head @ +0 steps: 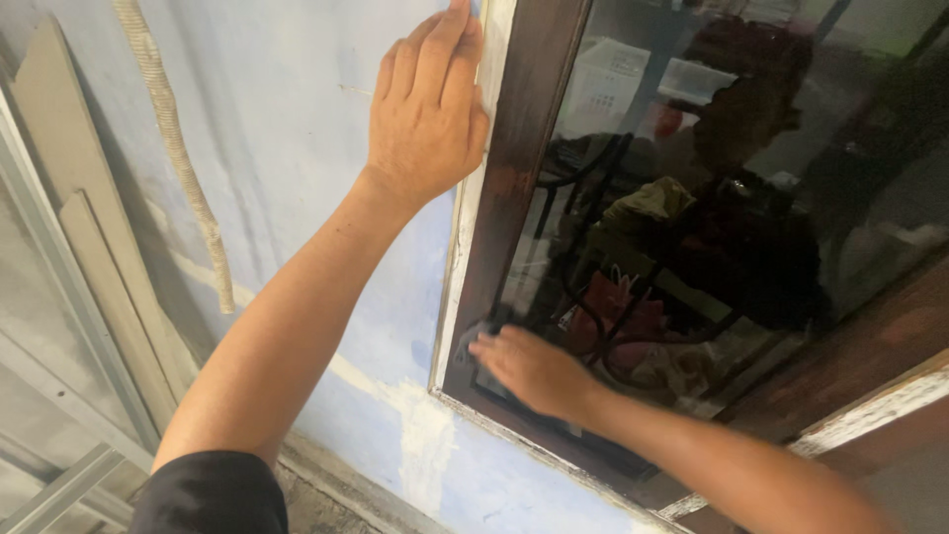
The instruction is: The person wipes down a window frame and glass panes with a cloth.
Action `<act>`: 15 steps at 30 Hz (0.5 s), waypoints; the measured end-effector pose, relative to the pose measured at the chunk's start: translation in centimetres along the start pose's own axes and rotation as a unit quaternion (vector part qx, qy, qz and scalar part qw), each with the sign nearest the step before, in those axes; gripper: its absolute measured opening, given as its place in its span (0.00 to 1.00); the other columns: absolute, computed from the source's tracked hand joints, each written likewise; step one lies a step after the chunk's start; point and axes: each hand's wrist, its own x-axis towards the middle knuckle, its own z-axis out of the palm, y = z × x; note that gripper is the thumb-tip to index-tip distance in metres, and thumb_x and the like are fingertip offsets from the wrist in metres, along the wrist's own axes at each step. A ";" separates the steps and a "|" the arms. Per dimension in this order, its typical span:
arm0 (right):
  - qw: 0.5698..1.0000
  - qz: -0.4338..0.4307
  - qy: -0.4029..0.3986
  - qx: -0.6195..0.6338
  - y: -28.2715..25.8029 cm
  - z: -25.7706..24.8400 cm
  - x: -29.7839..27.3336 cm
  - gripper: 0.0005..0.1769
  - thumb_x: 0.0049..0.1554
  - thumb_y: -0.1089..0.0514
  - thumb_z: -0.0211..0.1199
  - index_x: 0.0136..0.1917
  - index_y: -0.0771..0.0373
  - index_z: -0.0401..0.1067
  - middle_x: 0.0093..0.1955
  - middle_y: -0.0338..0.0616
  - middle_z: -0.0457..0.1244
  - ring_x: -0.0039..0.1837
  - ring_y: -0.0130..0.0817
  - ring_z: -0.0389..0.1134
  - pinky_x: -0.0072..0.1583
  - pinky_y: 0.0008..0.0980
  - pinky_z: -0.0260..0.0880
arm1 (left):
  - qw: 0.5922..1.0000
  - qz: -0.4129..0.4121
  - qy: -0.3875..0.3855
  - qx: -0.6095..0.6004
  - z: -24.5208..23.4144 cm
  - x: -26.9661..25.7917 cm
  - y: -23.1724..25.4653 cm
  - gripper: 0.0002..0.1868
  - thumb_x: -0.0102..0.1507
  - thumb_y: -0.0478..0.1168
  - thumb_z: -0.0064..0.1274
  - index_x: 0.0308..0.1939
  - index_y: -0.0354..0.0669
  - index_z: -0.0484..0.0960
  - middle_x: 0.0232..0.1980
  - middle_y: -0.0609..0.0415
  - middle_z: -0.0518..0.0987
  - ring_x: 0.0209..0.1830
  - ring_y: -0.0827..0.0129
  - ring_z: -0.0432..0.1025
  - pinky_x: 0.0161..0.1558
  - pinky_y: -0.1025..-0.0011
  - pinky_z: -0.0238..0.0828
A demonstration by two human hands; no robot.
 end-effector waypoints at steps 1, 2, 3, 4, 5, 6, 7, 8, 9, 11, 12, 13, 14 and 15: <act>0.980 -0.027 0.000 -0.198 0.0 -2.7 0.0 0.30 0.69 0.52 0.40 0.81 0.60 0.56 0.85 0.38 0.46 0.85 0.34 0.44 0.83 0.37 0.41 | 1.000 0.018 0.004 0.014 -0.1 0.4 -0.2 0.28 0.62 0.30 0.51 0.67 0.26 0.70 0.71 0.40 0.66 0.69 0.49 0.65 0.67 0.54 0.63; 0.919 -0.054 -0.002 -0.390 0.3 -5.9 -0.3 0.32 0.62 0.50 0.43 0.78 0.58 0.57 0.84 0.35 0.45 0.83 0.33 0.43 0.79 0.40 0.39 | 1.000 0.018 0.011 0.015 -0.1 0.9 -0.5 0.28 0.62 0.30 0.51 0.67 0.26 0.70 0.71 0.40 0.66 0.69 0.49 0.65 0.67 0.54 0.63; 0.919 -0.037 -0.010 -0.392 0.6 -9.3 -0.1 0.35 0.59 0.51 0.44 0.79 0.56 0.58 0.84 0.36 0.47 0.82 0.36 0.44 0.78 0.42 0.40 | 1.000 0.023 0.011 0.007 -0.1 1.5 -0.8 0.26 0.61 0.31 0.52 0.64 0.30 0.70 0.68 0.41 0.67 0.66 0.49 0.66 0.67 0.53 0.63; 0.919 -0.018 -0.018 -0.394 0.9 -12.5 0.3 0.38 0.56 0.53 0.45 0.80 0.54 0.59 0.84 0.38 0.49 0.80 0.38 0.44 0.76 0.44 0.41 | 0.999 0.030 0.011 -0.001 -0.1 2.1 -0.9 0.23 0.61 0.32 0.53 0.60 0.33 0.71 0.64 0.42 0.68 0.63 0.49 0.66 0.66 0.52 0.64; 0.923 -0.002 0.023 -0.383 1.1 -15.7 0.2 0.35 0.56 0.54 0.46 0.78 0.54 0.60 0.82 0.38 0.50 0.81 0.39 0.46 0.77 0.46 0.42 | 0.999 0.031 0.018 -0.001 0.0 2.7 -0.9 0.23 0.61 0.32 0.53 0.60 0.33 0.71 0.64 0.42 0.68 0.63 0.49 0.66 0.66 0.52 0.64; 0.925 0.012 0.064 -0.373 1.3 -18.9 0.1 0.33 0.57 0.56 0.48 0.76 0.54 0.62 0.81 0.38 0.52 0.81 0.41 0.47 0.78 0.47 0.44 | 0.999 0.019 0.025 -0.006 0.0 3.5 -1.0 0.24 0.62 0.32 0.53 0.63 0.33 0.71 0.63 0.43 0.69 0.62 0.49 0.66 0.65 0.53 0.63; 0.915 0.030 0.088 -0.392 1.6 -21.7 0.4 0.30 0.60 0.52 0.49 0.76 0.54 0.63 0.81 0.40 0.52 0.81 0.45 0.48 0.77 0.50 0.45 | 0.999 0.008 0.032 -0.010 0.0 4.2 -1.0 0.25 0.64 0.31 0.52 0.65 0.33 0.71 0.62 0.43 0.69 0.62 0.49 0.66 0.65 0.54 0.62; 0.905 0.050 0.112 -0.408 1.7 -24.2 0.7 0.28 0.64 0.48 0.50 0.76 0.54 0.64 0.81 0.41 0.52 0.81 0.48 0.48 0.77 0.52 0.45 | 0.999 0.011 0.038 -0.010 0.2 4.9 -1.1 0.25 0.64 0.31 0.52 0.65 0.33 0.71 0.62 0.43 0.69 0.62 0.49 0.66 0.65 0.54 0.62; 0.892 0.057 0.157 -0.419 1.9 -26.7 0.8 0.28 0.65 0.47 0.53 0.76 0.54 0.65 0.81 0.43 0.53 0.81 0.51 0.49 0.77 0.54 0.46 | 0.999 0.018 0.051 0.001 0.4 5.7 -1.2 0.24 0.63 0.31 0.52 0.65 0.32 0.71 0.63 0.42 0.69 0.61 0.48 0.66 0.64 0.54 0.61; 0.851 0.090 0.220 -0.469 2.3 -31.0 1.1 0.30 0.65 0.44 0.57 0.77 0.54 0.67 0.81 0.47 0.55 0.81 0.54 0.51 0.78 0.55 0.48 | 0.997 0.029 0.068 0.010 1.1 7.3 -1.4 0.24 0.63 0.31 0.51 0.64 0.31 0.70 0.64 0.41 0.69 0.60 0.47 0.65 0.63 0.55 0.61; 0.821 0.115 0.236 -0.507 2.5 -32.7 1.3 0.31 0.65 0.43 0.58 0.78 0.54 0.68 0.82 0.48 0.55 0.82 0.54 0.52 0.78 0.55 0.50 | 0.997 0.027 0.074 0.013 1.5 8.0 -1.6 0.23 0.64 0.30 0.51 0.64 0.32 0.70 0.62 0.44 0.71 0.59 0.49 0.65 0.62 0.56 0.61; 0.818 0.118 0.237 -0.510 2.7 -34.4 1.3 0.31 0.65 0.43 0.58 0.78 0.54 0.68 0.82 0.48 0.55 0.82 0.54 0.52 0.78 0.55 0.50 | 0.996 0.024 0.079 0.016 2.0 8.6 -1.7 0.21 0.65 0.29 0.51 0.63 0.34 0.71 0.60 0.46 0.72 0.58 0.51 0.66 0.62 0.57 0.61; 0.801 0.096 0.281 -0.520 3.0 -36.0 1.3 0.28 0.68 0.47 0.57 0.77 0.59 0.68 0.79 0.49 0.57 0.79 0.54 0.54 0.79 0.56 0.51 | 0.996 0.027 0.083 0.015 2.5 9.2 -1.9 0.21 0.65 0.29 0.51 0.63 0.34 0.71 0.60 0.46 0.72 0.58 0.51 0.66 0.62 0.57 0.61; 0.790 0.086 0.304 -0.526 3.4 -37.4 1.7 0.27 0.69 0.49 0.57 0.77 0.61 0.68 0.78 0.50 0.58 0.78 0.54 0.56 0.79 0.56 0.52 | 0.997 0.012 0.074 0.009 2.9 9.9 -2.1 0.20 0.64 0.29 0.52 0.61 0.36 0.73 0.57 0.48 0.73 0.56 0.51 0.66 0.60 0.56 0.62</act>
